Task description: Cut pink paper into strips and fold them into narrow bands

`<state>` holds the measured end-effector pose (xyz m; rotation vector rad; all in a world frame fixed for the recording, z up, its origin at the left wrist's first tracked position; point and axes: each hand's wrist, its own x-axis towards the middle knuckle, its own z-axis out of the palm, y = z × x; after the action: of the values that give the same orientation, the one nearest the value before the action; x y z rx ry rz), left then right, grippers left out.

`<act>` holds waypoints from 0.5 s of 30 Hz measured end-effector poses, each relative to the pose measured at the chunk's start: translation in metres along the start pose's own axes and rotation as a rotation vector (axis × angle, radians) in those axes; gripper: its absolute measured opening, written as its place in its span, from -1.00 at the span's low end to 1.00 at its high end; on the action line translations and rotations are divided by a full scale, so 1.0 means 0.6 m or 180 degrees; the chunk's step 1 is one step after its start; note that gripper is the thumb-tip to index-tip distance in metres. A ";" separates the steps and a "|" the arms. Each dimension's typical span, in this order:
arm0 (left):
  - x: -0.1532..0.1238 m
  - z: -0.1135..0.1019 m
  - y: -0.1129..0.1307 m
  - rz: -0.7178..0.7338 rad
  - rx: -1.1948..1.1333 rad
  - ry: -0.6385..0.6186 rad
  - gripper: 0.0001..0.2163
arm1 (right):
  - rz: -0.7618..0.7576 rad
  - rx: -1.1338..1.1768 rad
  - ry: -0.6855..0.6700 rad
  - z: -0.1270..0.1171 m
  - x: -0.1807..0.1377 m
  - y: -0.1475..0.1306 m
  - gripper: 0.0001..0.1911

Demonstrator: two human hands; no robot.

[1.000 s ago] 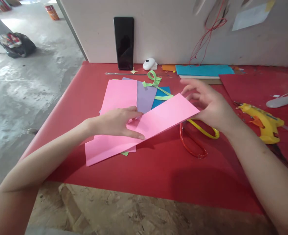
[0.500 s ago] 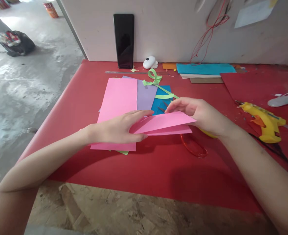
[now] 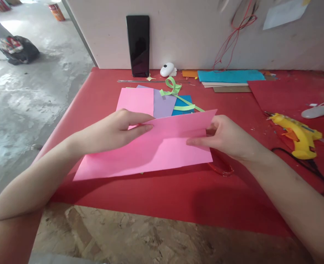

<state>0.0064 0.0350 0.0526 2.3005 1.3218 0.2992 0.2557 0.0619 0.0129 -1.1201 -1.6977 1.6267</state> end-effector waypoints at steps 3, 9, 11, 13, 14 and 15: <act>-0.002 0.003 -0.003 0.0235 0.0629 0.0774 -0.72 | 0.0020 0.0156 -0.0025 0.008 -0.004 -0.006 -0.66; 0.009 0.049 -0.001 0.1391 0.2084 0.1923 -0.64 | 0.0065 0.0394 -0.0248 0.015 -0.009 -0.006 -0.72; 0.010 0.065 0.006 0.1675 0.2332 0.1995 -0.73 | 0.0119 0.0629 -0.0470 0.020 -0.013 -0.007 -0.78; 0.008 0.078 0.012 0.1628 0.2369 0.1919 -0.63 | 0.0165 0.0843 -0.0591 0.026 -0.017 -0.010 -0.79; 0.007 0.083 0.015 0.1558 0.2324 0.1821 -0.47 | 0.0176 0.0924 -0.0601 0.030 -0.019 -0.012 -0.78; 0.005 0.087 0.017 0.1482 0.2254 0.1693 -0.33 | 0.0180 0.0989 -0.0589 0.033 -0.021 -0.014 -0.76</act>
<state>0.0371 0.0180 0.0122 3.3031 1.2266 0.7313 0.2443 0.0411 0.0207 -0.8956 -1.4641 2.0005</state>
